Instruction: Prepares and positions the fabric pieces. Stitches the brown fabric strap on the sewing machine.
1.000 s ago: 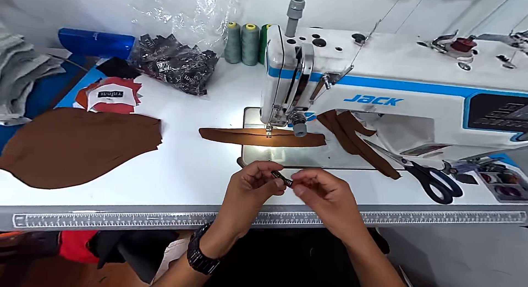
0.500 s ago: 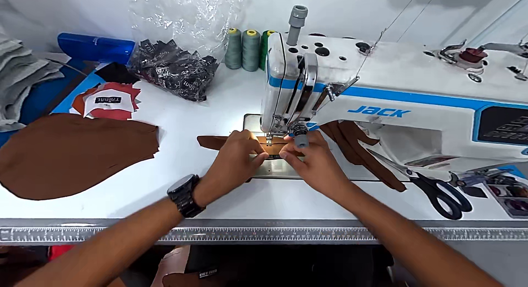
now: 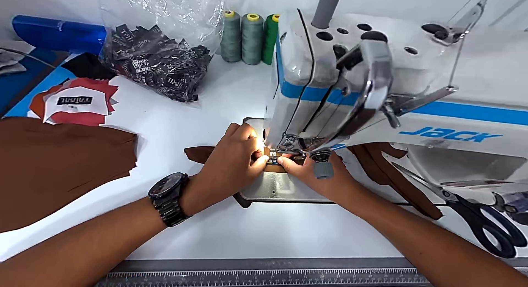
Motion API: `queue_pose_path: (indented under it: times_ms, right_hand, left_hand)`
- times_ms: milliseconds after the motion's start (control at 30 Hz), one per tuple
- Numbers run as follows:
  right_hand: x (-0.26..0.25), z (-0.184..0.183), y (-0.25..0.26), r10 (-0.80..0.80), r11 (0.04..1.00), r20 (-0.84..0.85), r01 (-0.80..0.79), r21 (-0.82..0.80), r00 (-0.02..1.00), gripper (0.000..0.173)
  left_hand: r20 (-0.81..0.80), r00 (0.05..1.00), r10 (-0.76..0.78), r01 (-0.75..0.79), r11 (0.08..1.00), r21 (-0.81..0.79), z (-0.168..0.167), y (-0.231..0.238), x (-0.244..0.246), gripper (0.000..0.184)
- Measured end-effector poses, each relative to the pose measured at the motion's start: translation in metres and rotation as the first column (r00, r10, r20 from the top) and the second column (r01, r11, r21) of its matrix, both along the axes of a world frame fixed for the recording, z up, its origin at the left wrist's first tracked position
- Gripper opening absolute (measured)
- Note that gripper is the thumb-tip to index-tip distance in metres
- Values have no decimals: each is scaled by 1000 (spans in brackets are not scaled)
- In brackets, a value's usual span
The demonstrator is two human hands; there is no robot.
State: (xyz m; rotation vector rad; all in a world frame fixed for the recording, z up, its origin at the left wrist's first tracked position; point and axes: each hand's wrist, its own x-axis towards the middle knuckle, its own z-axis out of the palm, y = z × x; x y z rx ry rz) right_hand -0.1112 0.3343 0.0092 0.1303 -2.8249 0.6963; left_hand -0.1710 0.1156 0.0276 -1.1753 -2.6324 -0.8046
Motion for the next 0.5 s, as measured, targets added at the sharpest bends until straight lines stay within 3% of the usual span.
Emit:
queue_pose_path:
  times_ms: [167,333,400,500]
  right_hand:
    - [2,-1,0,0,1000,-7,0,19,1000,33]
    - [4,-3,-1,-24,997,-30,26,68,999,34]
    - [4,-5,-2,-37,995,-16,38,88,999,36]
    - [5,-7,-3,-42,998,12,41,49,999,31]
  left_hand:
    - [-51,999,1,0,1000,13,7,-6,7,9]
    - [-342,887,-310,291,951,-107,3,-23,12,26]
    - [-359,852,-381,335,924,-187,-5,-27,14,31]
    - [-338,868,-363,313,929,-195,-16,-28,14,35]
